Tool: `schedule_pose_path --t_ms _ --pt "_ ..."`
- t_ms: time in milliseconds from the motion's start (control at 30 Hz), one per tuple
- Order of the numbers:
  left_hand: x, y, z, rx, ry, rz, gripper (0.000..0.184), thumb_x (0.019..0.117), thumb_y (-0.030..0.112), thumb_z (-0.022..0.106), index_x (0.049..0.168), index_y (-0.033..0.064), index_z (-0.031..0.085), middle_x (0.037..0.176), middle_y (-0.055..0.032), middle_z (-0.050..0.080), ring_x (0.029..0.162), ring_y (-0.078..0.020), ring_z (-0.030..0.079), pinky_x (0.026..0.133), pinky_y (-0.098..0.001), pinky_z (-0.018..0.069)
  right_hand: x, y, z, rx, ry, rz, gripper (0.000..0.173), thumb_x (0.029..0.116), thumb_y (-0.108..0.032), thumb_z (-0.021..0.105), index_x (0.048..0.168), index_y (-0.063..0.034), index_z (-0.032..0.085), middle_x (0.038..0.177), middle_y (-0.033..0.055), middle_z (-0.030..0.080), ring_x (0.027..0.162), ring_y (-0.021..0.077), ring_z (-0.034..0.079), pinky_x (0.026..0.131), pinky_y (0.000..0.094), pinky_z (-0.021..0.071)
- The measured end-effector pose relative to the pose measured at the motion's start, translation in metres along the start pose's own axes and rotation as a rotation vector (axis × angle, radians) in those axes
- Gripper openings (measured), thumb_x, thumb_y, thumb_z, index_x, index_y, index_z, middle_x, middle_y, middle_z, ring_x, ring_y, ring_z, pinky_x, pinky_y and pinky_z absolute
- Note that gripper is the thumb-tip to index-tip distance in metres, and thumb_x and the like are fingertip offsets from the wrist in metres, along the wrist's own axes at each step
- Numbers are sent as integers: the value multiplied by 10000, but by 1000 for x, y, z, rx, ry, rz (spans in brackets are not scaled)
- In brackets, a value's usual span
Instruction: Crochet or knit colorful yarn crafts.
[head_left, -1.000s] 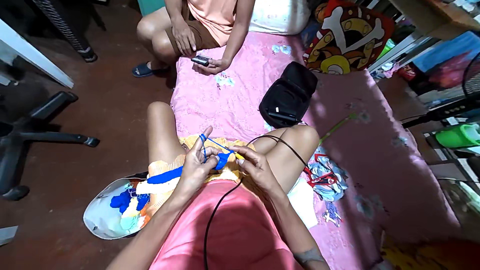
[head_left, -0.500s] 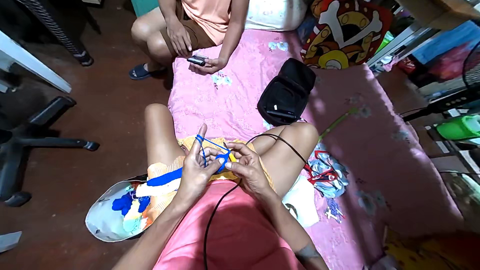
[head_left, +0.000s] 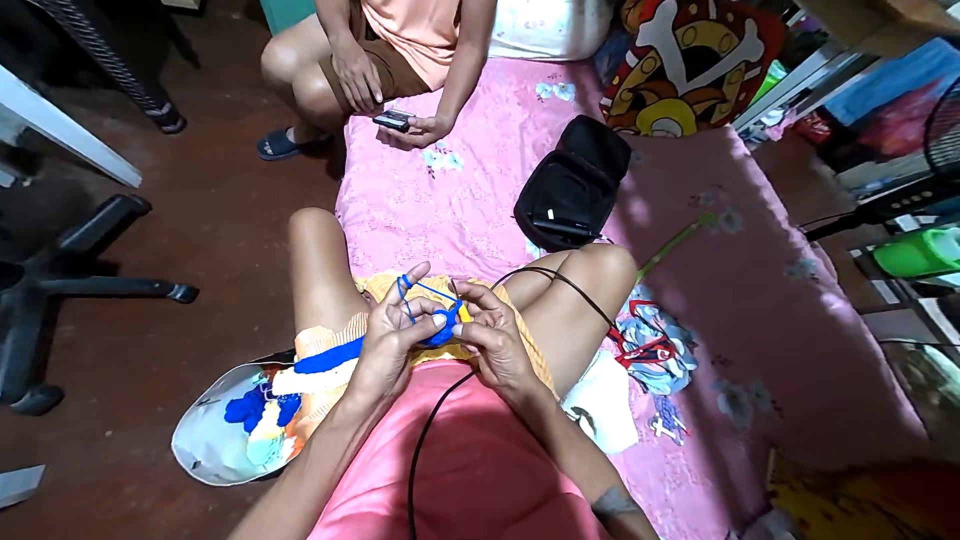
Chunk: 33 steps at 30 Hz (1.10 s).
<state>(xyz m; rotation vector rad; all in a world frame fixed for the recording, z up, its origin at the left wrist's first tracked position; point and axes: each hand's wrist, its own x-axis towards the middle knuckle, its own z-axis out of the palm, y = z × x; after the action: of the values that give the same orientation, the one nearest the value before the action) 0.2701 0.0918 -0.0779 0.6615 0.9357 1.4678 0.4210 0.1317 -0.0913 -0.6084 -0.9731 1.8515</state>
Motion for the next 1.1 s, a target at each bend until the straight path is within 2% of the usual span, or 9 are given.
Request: schedule_pose_path --t_ms 133,267,300,367,433,533,700,867,1100 --pt "2 -4 -2 -133 -10 -72 638 875 -77 556 1486 34 410 902 -111 745 806 -154 732 790 -297 609 4 1 -8 47 -51 64 346 836 103 592 1172 55 656 1021 118 707 559 -4 492 478 155 382" --pt "2 1 -6 -42 -39 -31 628 898 -50 547 1499 56 399 937 -90 751 844 -147 732 816 -298 605 9 0 -22 -80 -169 23 334 874 62 629 1205 56 678 1093 95 721 650 -5 558 543 161 442" --pt "2 4 -6 -13 -47 -22 631 900 -46 548 1503 58 393 936 -89 749 847 -147 732 818 -297 605 10 -3 -27 -162 -220 -4 333 891 44 626 1219 55 679 1128 75 713 728 -2 594 615 168 489" --pt "2 7 -8 50 -69 -7 639 901 -38 555 1509 55 384 917 -70 744 841 -141 731 816 -294 608 13 -16 -36 -342 -339 -74 319 918 28 608 1226 77 678 1165 75 706 989 46 659 901 234 556" --pt "3 10 -11 114 -109 8 633 910 -35 558 1514 50 389 900 -50 736 830 -130 726 823 -289 607 19 -34 -44 -556 -459 -131 305 940 15 575 1216 77 689 1116 89 698 1047 68 630 979 254 518" --pt "4 13 -11 223 -133 39 625 915 -32 576 1511 59 413 890 -17 716 808 -103 707 799 -260 598 26 -64 -50 -945 -605 -167 352 968 -21 526 1255 -58 727 1037 75 699 943 81 615 885 277 511" --pt "2 15 -6 383 -90 93 637 906 -33 598 1510 71 424 892 18 704 758 -48 675 719 -192 567 20 -92 -33 -1447 -630 -312 488 892 -9 550 1268 -251 746 852 69 648 681 185 596 603 402 492" --pt "-1 11 -5 457 -29 178 635 908 -12 603 1512 67 421 901 24 697 781 -49 676 741 -195 571 9 -92 -16 -1665 -559 -438 537 821 11 596 1263 -255 746 822 98 626 656 244 612 539 413 486" --pt "-4 -6 1 525 78 354 655 905 39 643 1515 9 407 958 -2 692 799 -59 667 731 -196 568 -8 -68 -9 -1696 -329 -458 540 801 17 632 1280 -210 734 874 125 637 662 261 635 517 405 515"
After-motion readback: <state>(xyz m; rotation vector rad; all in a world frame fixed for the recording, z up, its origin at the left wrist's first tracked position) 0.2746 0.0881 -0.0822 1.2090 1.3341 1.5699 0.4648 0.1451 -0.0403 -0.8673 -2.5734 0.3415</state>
